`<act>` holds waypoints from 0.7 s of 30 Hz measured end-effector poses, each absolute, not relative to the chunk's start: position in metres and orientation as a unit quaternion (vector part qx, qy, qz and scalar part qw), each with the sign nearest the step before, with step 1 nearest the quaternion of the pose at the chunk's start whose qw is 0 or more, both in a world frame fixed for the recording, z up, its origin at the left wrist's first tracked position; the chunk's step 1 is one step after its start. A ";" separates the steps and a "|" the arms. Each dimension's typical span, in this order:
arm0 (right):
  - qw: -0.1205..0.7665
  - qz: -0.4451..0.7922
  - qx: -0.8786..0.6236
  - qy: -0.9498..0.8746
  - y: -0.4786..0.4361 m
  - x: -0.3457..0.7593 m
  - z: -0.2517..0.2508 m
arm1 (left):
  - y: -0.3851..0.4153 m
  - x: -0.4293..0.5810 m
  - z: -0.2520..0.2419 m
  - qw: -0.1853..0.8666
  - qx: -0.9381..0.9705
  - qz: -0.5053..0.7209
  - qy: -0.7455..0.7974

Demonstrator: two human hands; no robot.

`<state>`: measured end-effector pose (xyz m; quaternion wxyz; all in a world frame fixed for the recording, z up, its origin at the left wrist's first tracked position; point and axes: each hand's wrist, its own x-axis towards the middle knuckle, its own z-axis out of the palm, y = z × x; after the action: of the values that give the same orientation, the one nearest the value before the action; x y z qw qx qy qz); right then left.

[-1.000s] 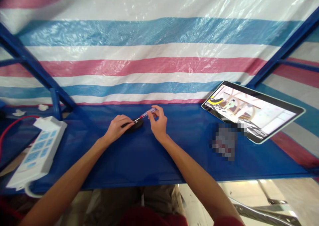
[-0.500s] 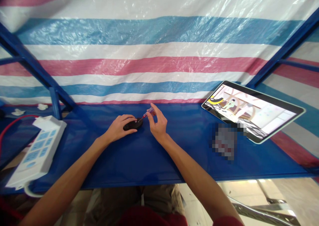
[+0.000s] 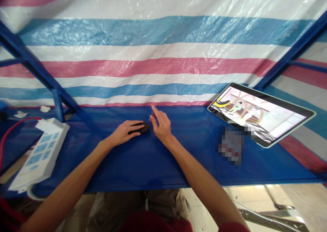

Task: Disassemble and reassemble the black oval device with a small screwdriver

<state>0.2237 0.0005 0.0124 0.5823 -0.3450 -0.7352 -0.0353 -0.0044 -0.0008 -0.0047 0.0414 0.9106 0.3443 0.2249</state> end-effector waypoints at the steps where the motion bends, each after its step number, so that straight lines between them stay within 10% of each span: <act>1: 0.580 -0.036 -0.343 -0.738 0.001 0.223 0.012 | -0.001 -0.005 -0.005 0.041 0.911 0.225 0.344; 21: 0.595 -0.004 -0.316 -0.739 -0.001 0.219 0.014 | 0.001 -0.006 -0.005 0.095 0.905 0.226 0.347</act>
<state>0.2188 -0.0006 0.0141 0.5947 -0.3161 -0.7392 -0.0036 -0.0056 0.0012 -0.0047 0.0946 0.9053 0.3469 0.2260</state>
